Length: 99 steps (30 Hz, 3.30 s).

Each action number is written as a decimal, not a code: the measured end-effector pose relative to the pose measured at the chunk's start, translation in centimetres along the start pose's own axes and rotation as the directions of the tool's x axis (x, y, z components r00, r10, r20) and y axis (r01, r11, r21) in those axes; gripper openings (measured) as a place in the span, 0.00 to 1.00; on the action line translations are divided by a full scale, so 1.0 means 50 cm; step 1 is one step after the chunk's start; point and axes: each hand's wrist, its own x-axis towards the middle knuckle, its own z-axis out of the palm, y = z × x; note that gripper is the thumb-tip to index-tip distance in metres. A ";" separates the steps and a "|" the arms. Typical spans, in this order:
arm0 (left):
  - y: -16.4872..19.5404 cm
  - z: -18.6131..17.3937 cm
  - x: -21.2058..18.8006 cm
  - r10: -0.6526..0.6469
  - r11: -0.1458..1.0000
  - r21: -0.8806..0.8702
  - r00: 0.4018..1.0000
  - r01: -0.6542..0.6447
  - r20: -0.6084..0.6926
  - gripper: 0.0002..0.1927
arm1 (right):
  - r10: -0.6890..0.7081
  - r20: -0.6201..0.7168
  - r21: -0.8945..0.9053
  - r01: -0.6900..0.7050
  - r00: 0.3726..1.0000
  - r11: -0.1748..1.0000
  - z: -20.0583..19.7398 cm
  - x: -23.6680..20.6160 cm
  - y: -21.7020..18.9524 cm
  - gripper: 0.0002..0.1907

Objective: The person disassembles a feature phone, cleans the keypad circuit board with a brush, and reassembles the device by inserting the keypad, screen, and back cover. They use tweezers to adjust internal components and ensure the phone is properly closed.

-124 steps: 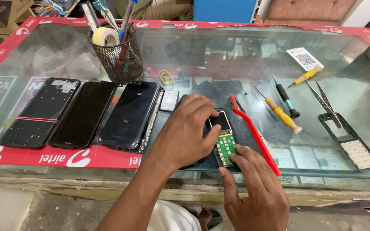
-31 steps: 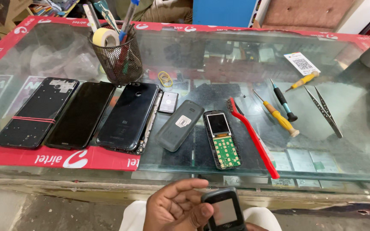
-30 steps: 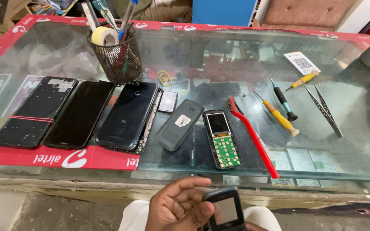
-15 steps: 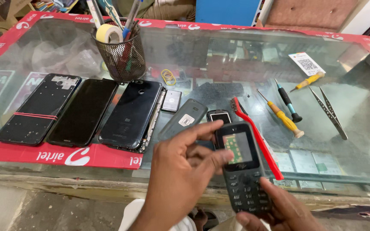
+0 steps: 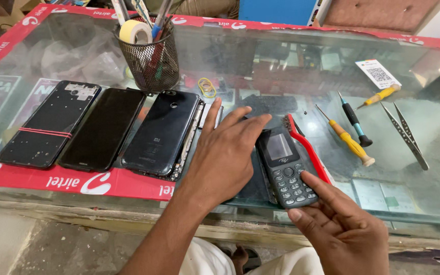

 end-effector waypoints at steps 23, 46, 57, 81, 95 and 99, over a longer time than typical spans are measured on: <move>0.004 0.010 -0.002 0.003 0.992 0.125 0.995 -0.015 0.095 0.29 | -0.214 -0.009 -0.628 0.161 0.977 0.762 0.026 -0.008 -0.051 0.25; 0.034 -0.044 -0.006 -0.047 0.874 -0.485 0.997 0.008 -0.068 0.14 | -0.035 -0.229 0.139 0.068 0.973 0.988 0.049 -0.053 -0.005 0.19; 0.077 -0.054 0.053 -0.454 0.390 -0.888 0.890 0.245 0.046 0.18 | 0.068 0.066 0.177 -0.079 0.995 0.981 0.059 0.101 -0.091 0.22; 0.108 -0.041 -0.007 -0.102 0.870 -0.486 0.931 -0.087 -0.350 0.13 | -0.268 0.101 0.302 0.227 0.958 0.926 0.065 0.124 -0.023 0.16; 0.124 -0.039 -0.007 0.007 0.894 -0.412 0.923 -0.178 -0.384 0.15 | -0.362 0.101 0.216 0.334 0.927 0.917 0.054 0.113 -0.016 0.14; 0.133 -0.027 -0.004 -0.072 0.888 -0.443 0.914 -0.123 -0.399 0.14 | -0.338 0.116 0.238 0.304 0.934 0.922 0.054 0.113 -0.014 0.13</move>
